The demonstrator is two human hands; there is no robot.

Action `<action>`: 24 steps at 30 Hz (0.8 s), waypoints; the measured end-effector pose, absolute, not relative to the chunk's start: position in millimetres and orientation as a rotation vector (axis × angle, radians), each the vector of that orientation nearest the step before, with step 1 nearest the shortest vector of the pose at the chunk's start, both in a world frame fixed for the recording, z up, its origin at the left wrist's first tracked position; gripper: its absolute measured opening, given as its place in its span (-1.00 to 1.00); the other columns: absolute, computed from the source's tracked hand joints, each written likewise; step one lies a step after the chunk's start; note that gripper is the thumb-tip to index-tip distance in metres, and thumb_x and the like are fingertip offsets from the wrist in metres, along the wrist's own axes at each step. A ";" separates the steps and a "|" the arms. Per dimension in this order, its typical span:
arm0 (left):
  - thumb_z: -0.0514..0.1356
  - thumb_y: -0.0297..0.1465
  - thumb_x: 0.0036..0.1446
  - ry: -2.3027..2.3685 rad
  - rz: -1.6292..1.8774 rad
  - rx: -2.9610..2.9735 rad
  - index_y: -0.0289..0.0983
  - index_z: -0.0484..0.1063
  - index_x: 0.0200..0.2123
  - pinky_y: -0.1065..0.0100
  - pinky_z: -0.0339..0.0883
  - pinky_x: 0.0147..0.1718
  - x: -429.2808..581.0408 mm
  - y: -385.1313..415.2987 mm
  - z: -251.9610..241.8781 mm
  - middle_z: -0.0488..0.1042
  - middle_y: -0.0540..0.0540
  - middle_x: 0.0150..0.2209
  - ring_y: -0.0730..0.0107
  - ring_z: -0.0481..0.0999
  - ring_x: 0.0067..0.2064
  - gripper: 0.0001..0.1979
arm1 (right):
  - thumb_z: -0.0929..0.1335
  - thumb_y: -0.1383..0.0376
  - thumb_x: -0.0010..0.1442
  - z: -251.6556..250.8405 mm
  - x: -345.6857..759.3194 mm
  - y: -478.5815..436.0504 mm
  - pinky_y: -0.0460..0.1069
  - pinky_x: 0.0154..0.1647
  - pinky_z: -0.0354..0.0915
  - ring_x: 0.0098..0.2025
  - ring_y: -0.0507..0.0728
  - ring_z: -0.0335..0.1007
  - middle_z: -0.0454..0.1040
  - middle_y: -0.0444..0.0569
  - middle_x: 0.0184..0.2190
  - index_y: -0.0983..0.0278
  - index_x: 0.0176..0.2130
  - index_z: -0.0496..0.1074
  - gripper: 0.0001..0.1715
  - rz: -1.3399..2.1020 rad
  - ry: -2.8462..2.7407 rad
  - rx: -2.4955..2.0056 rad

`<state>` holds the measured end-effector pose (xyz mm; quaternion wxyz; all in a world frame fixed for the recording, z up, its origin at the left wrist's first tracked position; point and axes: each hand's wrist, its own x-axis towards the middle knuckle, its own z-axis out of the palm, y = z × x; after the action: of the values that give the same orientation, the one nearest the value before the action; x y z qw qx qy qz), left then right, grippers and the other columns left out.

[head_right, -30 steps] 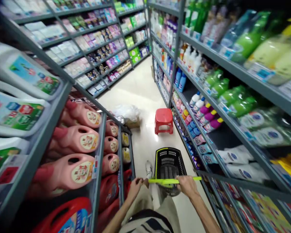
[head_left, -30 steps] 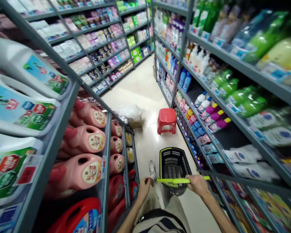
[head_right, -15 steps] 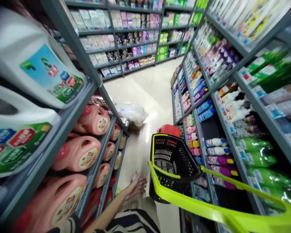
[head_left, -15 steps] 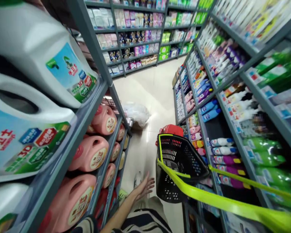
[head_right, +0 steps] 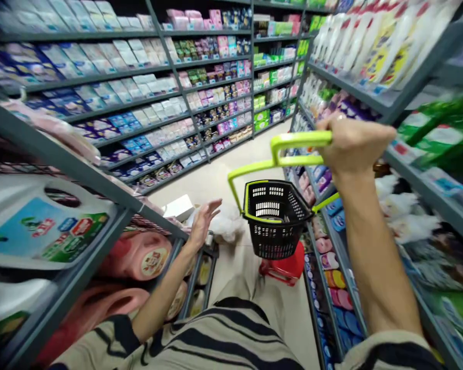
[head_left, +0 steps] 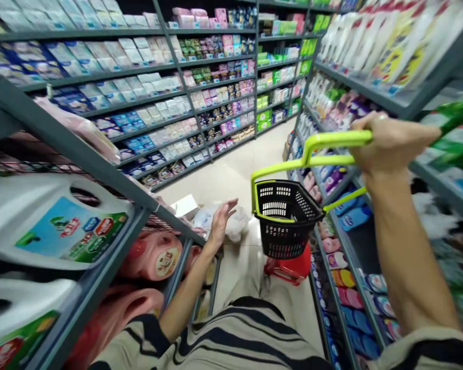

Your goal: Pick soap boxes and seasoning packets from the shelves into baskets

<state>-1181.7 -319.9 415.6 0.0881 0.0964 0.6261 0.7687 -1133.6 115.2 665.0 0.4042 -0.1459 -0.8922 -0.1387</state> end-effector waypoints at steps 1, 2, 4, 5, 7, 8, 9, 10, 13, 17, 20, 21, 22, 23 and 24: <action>0.12 -0.02 0.42 1.981 2.260 0.430 -0.30 0.47 0.21 0.05 0.28 0.42 -1195.5 -314.8 432.8 0.44 -0.33 0.37 0.05 0.39 0.44 -0.45 | -0.03 0.16 0.31 666.4 -1173.3 117.0 0.17 -0.24 0.00 -0.06 0.08 0.58 0.61 0.38 -0.32 0.45 -0.82 0.21 -0.16 -0.323 -2.241 -0.361; 0.18 -0.03 0.39 2.077 2.218 0.516 -0.29 0.49 0.19 0.02 0.31 0.40 -1208.5 -306.9 446.7 0.47 -0.33 0.35 0.03 0.43 0.41 -0.48 | 0.08 0.12 0.42 663.3 -1211.0 119.6 0.13 -0.24 -0.04 -0.10 0.06 0.56 0.62 0.39 -0.33 0.57 -0.65 0.42 -0.16 -0.279 -2.260 -0.343; 0.26 -0.06 0.35 2.248 2.147 0.567 -0.24 0.41 0.26 0.00 0.36 0.38 -1238.2 -283.6 463.9 0.42 -0.33 0.39 0.04 0.45 0.39 -0.45 | 0.21 0.09 0.51 641.1 -1279.2 125.9 0.10 -0.24 -0.13 -0.24 0.03 0.46 0.60 0.38 -0.37 0.67 -0.34 0.58 -0.25 -0.179 -2.345 -0.317; 0.29 -0.08 0.34 2.358 2.112 0.600 -0.22 0.34 0.32 -0.02 0.35 0.39 -1257.5 -268.7 467.4 0.36 -0.33 0.43 0.04 0.42 0.43 -0.40 | 0.20 0.08 0.53 622.1 -1309.6 128.8 0.11 -0.25 -0.15 -0.30 0.03 0.37 0.60 0.35 -0.38 0.66 -0.27 0.60 -0.26 -0.141 -2.416 -0.295; 0.32 -0.13 0.30 2.643 1.948 0.788 -0.20 0.19 0.42 -0.08 0.25 0.48 -1307.5 -234.2 465.2 0.17 -0.34 0.54 0.01 0.24 0.53 -0.27 | 0.17 0.11 0.55 571.5 -1364.3 132.9 0.11 -0.25 -0.17 -0.39 0.03 0.18 0.60 0.32 -0.38 0.58 -0.22 0.63 -0.30 -0.081 -2.563 -0.232; 0.33 -0.14 0.29 2.778 1.798 0.928 -0.21 0.13 0.45 -0.12 0.15 0.53 -1337.5 -215.4 459.2 0.09 -0.34 0.57 -0.01 0.13 0.58 -0.22 | 0.18 0.12 0.54 541.8 -1389.2 133.5 0.10 -0.26 -0.16 -0.42 0.04 0.09 0.60 0.32 -0.37 0.55 -0.21 0.64 -0.33 -0.056 -2.622 -0.192; 0.33 -0.16 0.27 2.866 1.617 1.076 -0.24 0.09 0.47 -0.15 0.06 0.57 -1369.6 -196.3 449.6 0.04 -0.37 0.58 -0.05 0.05 0.61 -0.17 | 0.19 0.13 0.53 510.5 -1412.8 133.1 0.10 -0.26 -0.16 -0.44 0.05 0.03 0.60 0.31 -0.36 0.51 -0.21 0.64 -0.37 -0.029 -2.666 -0.148; 0.34 -0.18 0.25 2.887 1.436 1.194 -0.29 0.05 0.49 -0.16 0.01 0.58 -1402.6 -177.7 436.2 0.04 -0.42 0.57 -0.09 0.01 0.61 -0.13 | 0.20 0.14 0.52 478.4 -1435.1 131.7 0.09 -0.27 -0.16 -0.45 0.06 -0.01 0.60 0.29 -0.37 0.48 -0.22 0.65 -0.40 0.000 -2.695 -0.104; 0.33 -0.28 0.23 2.792 1.078 1.247 -0.50 0.06 0.46 -0.09 0.23 0.49 -1493.8 -131.4 378.8 0.25 -0.57 0.44 -0.18 0.26 0.50 -0.13 | 0.25 0.19 0.47 384.7 -1494.2 122.5 0.07 -0.30 -0.18 -0.49 0.07 -0.04 0.55 0.20 -0.46 0.39 -0.33 0.63 -0.50 0.091 -2.745 0.000; 0.28 -0.30 0.30 2.671 0.802 0.975 -0.34 0.47 0.18 0.16 0.52 0.16 -1567.7 -98.6 304.7 0.52 -0.37 0.21 0.05 0.61 0.16 -0.57 | 0.35 0.32 0.30 286.4 -1544.8 99.8 0.04 -0.34 -0.11 -0.49 0.11 0.13 0.50 0.11 -0.52 0.34 -0.39 0.60 -0.72 0.182 -2.824 0.177; 0.23 -0.40 0.32 2.546 0.602 0.829 -0.31 0.50 0.16 0.22 0.51 0.04 -1599.1 -89.0 274.0 0.64 -0.32 0.01 0.09 0.66 0.05 -0.64 | 0.40 0.35 0.25 238.3 -1563.7 87.1 0.01 -0.21 0.17 -0.27 0.18 0.40 0.59 0.08 -0.37 0.29 -0.25 0.62 -0.86 0.266 -2.941 0.280; 0.18 -0.46 0.32 2.518 0.578 0.806 -0.36 0.45 0.22 0.20 0.49 0.03 -1611.9 -86.2 265.0 0.65 -0.36 -0.03 0.05 0.66 0.05 -0.59 | 0.39 0.33 0.28 222.8 -1566.0 90.1 0.01 -0.09 0.25 -0.15 0.20 0.45 0.61 0.09 -0.27 0.27 -0.17 0.61 -0.83 0.278 -2.983 0.239; 0.14 -0.51 0.32 2.496 0.559 0.802 -0.40 0.39 0.28 0.17 0.47 0.05 -1626.4 -82.4 254.5 0.65 -0.40 -0.03 0.01 0.65 0.08 -0.53 | 0.38 0.28 0.32 206.3 -1563.1 98.0 0.04 0.07 0.28 0.01 0.23 0.45 0.62 0.14 -0.12 0.29 -0.06 0.59 -0.76 0.277 -3.018 0.156; 0.10 -0.52 0.33 2.476 0.547 0.814 -0.41 0.33 0.33 0.15 0.44 0.10 -1641.5 -77.3 242.1 0.64 -0.42 0.02 -0.02 0.63 0.14 -0.48 | 0.36 0.22 0.36 189.2 -1552.2 109.3 0.09 0.23 0.26 0.17 0.26 0.40 0.58 0.20 0.05 0.31 0.09 0.54 -0.63 0.282 -3.034 0.014; 0.08 -0.52 0.34 2.473 0.520 0.816 -0.40 0.34 0.33 0.15 0.42 0.10 -1656.1 -71.2 227.8 0.63 -0.43 0.05 -0.03 0.61 0.15 -0.49 | 0.34 0.17 0.39 172.2 -1531.7 121.4 0.14 0.33 0.23 0.27 0.29 0.32 0.50 0.26 0.18 0.34 0.21 0.45 -0.50 0.310 -3.019 -0.198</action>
<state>-1656.1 -71.2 227.8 0.2408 0.2981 0.9039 0.1901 -1531.7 121.4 172.2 0.0500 -0.0650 -0.9914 0.1018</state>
